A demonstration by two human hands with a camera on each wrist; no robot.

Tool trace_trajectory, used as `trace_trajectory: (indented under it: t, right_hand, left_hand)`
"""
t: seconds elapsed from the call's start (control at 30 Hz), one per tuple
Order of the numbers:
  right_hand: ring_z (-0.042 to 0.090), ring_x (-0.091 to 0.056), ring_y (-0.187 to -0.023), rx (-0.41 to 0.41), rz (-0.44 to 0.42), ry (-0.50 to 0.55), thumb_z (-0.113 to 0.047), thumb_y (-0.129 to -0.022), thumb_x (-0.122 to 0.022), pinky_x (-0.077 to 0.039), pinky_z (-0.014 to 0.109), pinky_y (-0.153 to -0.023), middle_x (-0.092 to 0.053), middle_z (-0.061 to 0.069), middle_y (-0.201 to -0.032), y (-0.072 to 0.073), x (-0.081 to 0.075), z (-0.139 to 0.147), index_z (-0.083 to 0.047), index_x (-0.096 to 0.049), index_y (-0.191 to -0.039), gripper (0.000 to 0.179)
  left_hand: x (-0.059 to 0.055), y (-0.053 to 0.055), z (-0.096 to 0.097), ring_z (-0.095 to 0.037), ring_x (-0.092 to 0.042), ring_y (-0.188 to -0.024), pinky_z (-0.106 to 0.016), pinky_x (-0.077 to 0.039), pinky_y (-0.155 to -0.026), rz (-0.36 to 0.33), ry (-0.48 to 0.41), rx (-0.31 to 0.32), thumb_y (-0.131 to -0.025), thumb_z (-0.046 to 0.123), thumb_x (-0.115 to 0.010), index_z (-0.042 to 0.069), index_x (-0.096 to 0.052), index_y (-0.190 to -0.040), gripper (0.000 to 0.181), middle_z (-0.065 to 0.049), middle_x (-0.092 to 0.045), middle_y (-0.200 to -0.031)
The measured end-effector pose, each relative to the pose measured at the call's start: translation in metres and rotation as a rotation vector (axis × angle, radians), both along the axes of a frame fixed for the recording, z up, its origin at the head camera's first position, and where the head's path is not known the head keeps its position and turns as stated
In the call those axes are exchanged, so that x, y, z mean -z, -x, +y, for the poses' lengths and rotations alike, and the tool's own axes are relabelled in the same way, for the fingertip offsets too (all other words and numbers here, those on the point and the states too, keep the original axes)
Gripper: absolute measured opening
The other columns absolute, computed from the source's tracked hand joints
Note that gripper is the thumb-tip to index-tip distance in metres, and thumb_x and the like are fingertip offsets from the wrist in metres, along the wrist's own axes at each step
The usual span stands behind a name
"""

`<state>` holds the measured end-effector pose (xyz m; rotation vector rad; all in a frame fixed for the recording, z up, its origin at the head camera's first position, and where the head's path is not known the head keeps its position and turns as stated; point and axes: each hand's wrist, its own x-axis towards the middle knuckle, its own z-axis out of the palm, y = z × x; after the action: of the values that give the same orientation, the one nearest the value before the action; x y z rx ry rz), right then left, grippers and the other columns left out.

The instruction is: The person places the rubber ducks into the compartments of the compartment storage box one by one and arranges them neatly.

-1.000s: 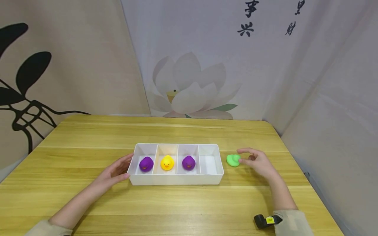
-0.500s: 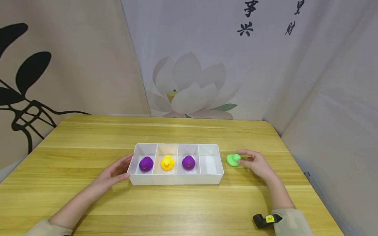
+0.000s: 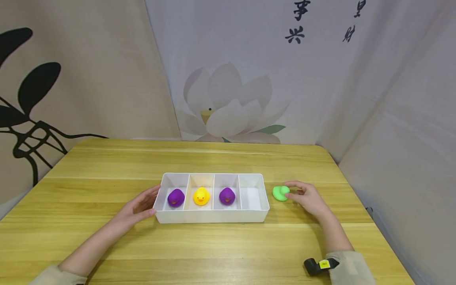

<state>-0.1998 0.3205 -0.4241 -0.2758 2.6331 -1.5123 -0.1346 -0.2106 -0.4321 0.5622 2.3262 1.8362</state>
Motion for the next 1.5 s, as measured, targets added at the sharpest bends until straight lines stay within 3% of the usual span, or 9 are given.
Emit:
trace_trajectory:
  t: [0.13,0.3,0.7,0.93,1.5]
  right_hand:
    - [0.009,-0.037,-0.052,0.017,-0.002,-0.005,-0.02,-0.087,-0.072,-0.036,0.022,-0.046,-0.048,-0.001,-0.069,0.0,0.0,0.0,-0.001,-0.06,-0.125,0.044]
    - [0.01,-0.036,-0.051,0.046,0.01,0.003,-0.023,-0.085,-0.074,-0.034,0.023,-0.043,-0.041,-0.004,-0.057,-0.001,-0.003,-0.002,-0.004,-0.062,-0.123,0.044]
    - [0.008,-0.031,-0.047,0.114,0.066,0.004,-0.023,-0.084,-0.076,-0.028,0.023,-0.038,-0.039,-0.003,-0.055,-0.005,-0.013,-0.012,-0.006,-0.062,-0.122,0.044]
    - [0.009,-0.031,-0.048,0.114,0.074,0.011,-0.023,-0.086,-0.074,-0.028,0.022,-0.039,-0.036,-0.003,-0.055,-0.008,-0.02,-0.017,-0.006,-0.061,-0.125,0.044]
    - [0.009,-0.029,-0.046,0.19,0.119,0.009,-0.024,-0.084,-0.076,-0.025,0.023,-0.037,-0.033,-0.006,-0.053,-0.023,-0.049,-0.04,-0.007,-0.064,-0.118,0.04]
  left_hand:
    - [0.0,0.0,0.0,-0.045,-0.032,-0.132,-0.062,-0.025,-0.104,-0.005,0.003,-0.003,-0.094,0.01,-0.06,0.011,-0.031,-0.15,0.063,-0.023,-0.036,-0.146]
    - [0.0,0.0,0.0,-0.045,-0.032,-0.132,-0.062,-0.025,-0.104,-0.005,0.009,-0.005,-0.094,0.01,-0.06,0.011,-0.03,-0.15,0.063,-0.024,-0.036,-0.146]
    - [0.001,0.001,0.0,-0.046,-0.031,-0.132,-0.063,-0.025,-0.104,-0.007,0.011,-0.006,-0.094,0.01,-0.06,0.011,-0.03,-0.15,0.064,-0.024,-0.036,-0.146]
    - [0.001,0.001,0.0,-0.046,-0.032,-0.132,-0.063,-0.027,-0.103,-0.002,0.009,-0.004,-0.094,0.01,-0.06,0.011,-0.03,-0.15,0.064,-0.024,-0.037,-0.145]
    - [0.001,0.001,0.0,-0.045,-0.034,-0.131,-0.062,-0.025,-0.105,0.0,0.017,-0.009,-0.094,0.01,-0.06,0.012,-0.031,-0.15,0.063,-0.023,-0.039,-0.145]
